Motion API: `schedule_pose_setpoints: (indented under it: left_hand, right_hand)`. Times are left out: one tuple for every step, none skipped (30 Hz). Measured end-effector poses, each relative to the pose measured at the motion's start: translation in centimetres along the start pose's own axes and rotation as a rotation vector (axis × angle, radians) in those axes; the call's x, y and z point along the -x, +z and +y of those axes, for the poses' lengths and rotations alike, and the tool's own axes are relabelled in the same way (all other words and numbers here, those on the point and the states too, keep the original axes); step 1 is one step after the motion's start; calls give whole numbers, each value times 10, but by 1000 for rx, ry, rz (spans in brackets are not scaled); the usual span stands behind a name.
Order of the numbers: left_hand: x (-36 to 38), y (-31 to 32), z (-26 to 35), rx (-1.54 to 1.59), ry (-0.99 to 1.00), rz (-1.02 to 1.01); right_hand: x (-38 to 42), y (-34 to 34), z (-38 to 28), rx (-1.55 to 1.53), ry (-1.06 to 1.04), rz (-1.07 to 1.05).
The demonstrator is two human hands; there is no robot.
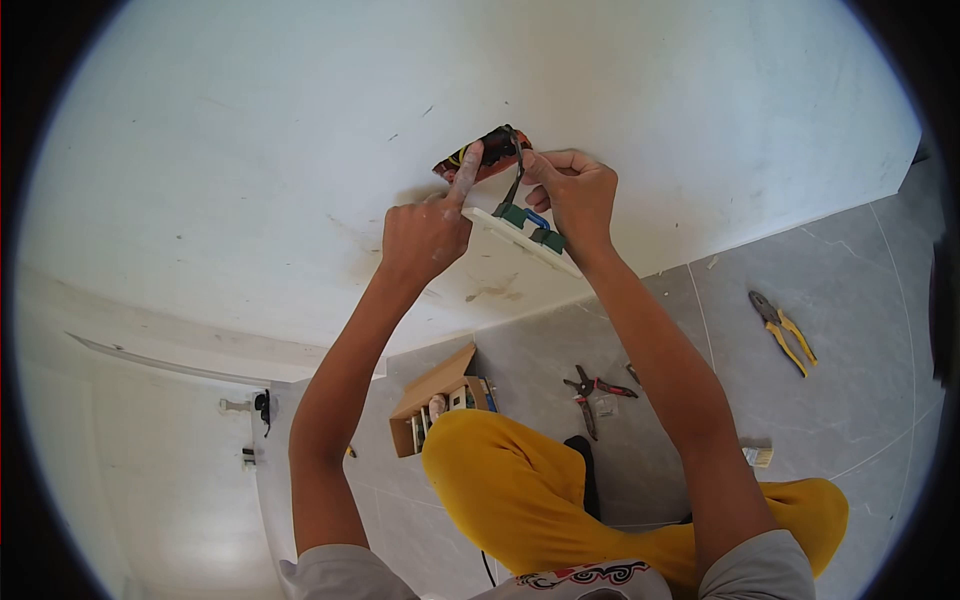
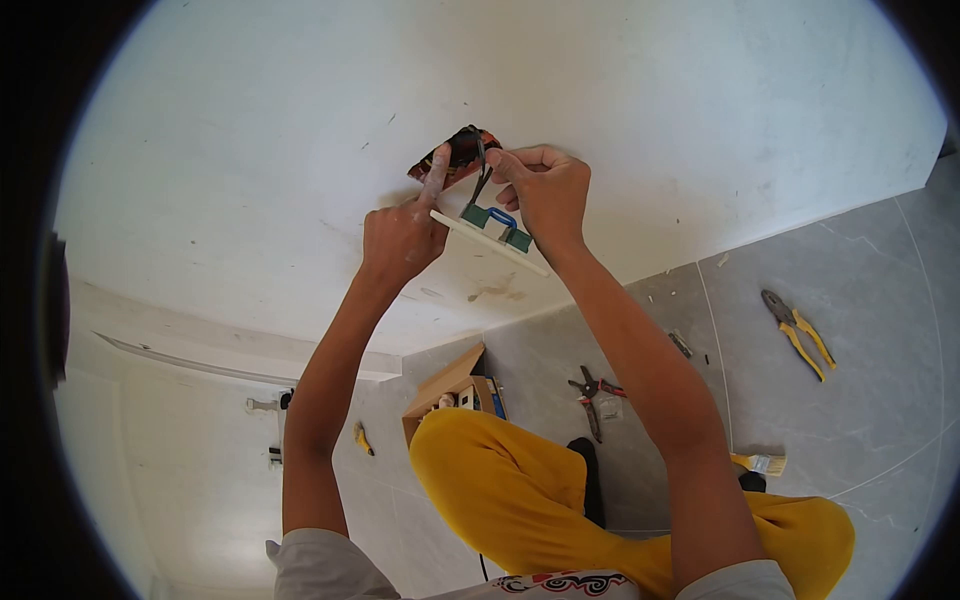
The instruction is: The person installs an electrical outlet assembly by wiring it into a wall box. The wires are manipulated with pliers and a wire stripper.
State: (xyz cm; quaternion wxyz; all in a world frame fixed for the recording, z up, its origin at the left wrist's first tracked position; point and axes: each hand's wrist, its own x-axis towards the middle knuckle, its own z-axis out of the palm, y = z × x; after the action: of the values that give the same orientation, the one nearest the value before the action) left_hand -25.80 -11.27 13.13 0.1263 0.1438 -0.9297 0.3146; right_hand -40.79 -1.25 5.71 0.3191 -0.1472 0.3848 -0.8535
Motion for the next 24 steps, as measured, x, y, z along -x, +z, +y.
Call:
schedule_pose_setpoints:
  left_hand:
    - [-4,-6,3,-44,-34,-121]
    - [-8,-12,6,-88,-70,-242]
    - [-9,-15,7,-85,-77,-246]
    - [-11,-18,8,-88,-88,-269]
    - [-12,-21,8,-93,-98,-292]
    - [-13,-23,8,-91,-103,-300]
    - [-15,-25,7,-62,-113,-291]
    - [-16,-25,7,-31,-119,-286]
    - [-16,-25,4,-23,-121,-305]
    - [-16,-24,-2,80,-116,-283]
    - [-17,-27,-3,182,-113,-262]
    - [-18,-32,-3,376,-195,-362]
    - [-15,-27,-6,386,-199,-378]
    - [-14,-22,-9,432,-201,-354]
    - [-12,-16,-10,478,-202,-332]
    - [-8,-13,-8,564,-218,-276]
    - [-4,-9,-3,571,-220,-290]
    - [-1,-3,2,501,-240,-178]
    - [0,1,6,427,-256,-65]
    - [3,4,9,427,-231,-27]
    - [5,6,9,430,-225,-37]
    - [2,0,11,496,-282,-81]
    - [2,-6,13,560,-346,-132]
    - [2,-8,13,559,-345,-139]
  right_hand:
    - [0,0,0,4,5,-4]
    - [-1,0,1,51,3,21]
    - [-2,0,1,97,0,48]
    - [-3,0,0,102,6,46]
    - [-3,0,0,138,-11,53]
    - [-3,1,-1,175,-26,58]
    - [-3,2,-3,176,-15,55]
    - [-4,2,-4,193,-48,50]
    - [-3,2,-4,212,-76,48]
    - [-5,0,-3,204,-94,34]
    - [-7,-1,-2,210,-70,37]
    - [-8,-3,-1,223,-128,4]
    - [-10,-6,-1,236,-190,-29]
    - [-13,-8,-2,242,-177,-23]
    - [-15,-10,-2,279,-205,-53]
    - [-15,-12,-2,316,-231,-87]
    - [-16,-13,-1,319,-216,-83]
    - [-17,-14,0,365,-259,-102]
    - [-20,-15,1,409,-305,-120]
    - [-22,-17,1,507,-316,-113]
    - [-24,-20,2,505,-307,-105]
    - [-26,-21,-3,516,-478,-169]
    - [-26,-21,-5,524,-640,-236]
    - [-29,-23,-8,521,-634,-234]
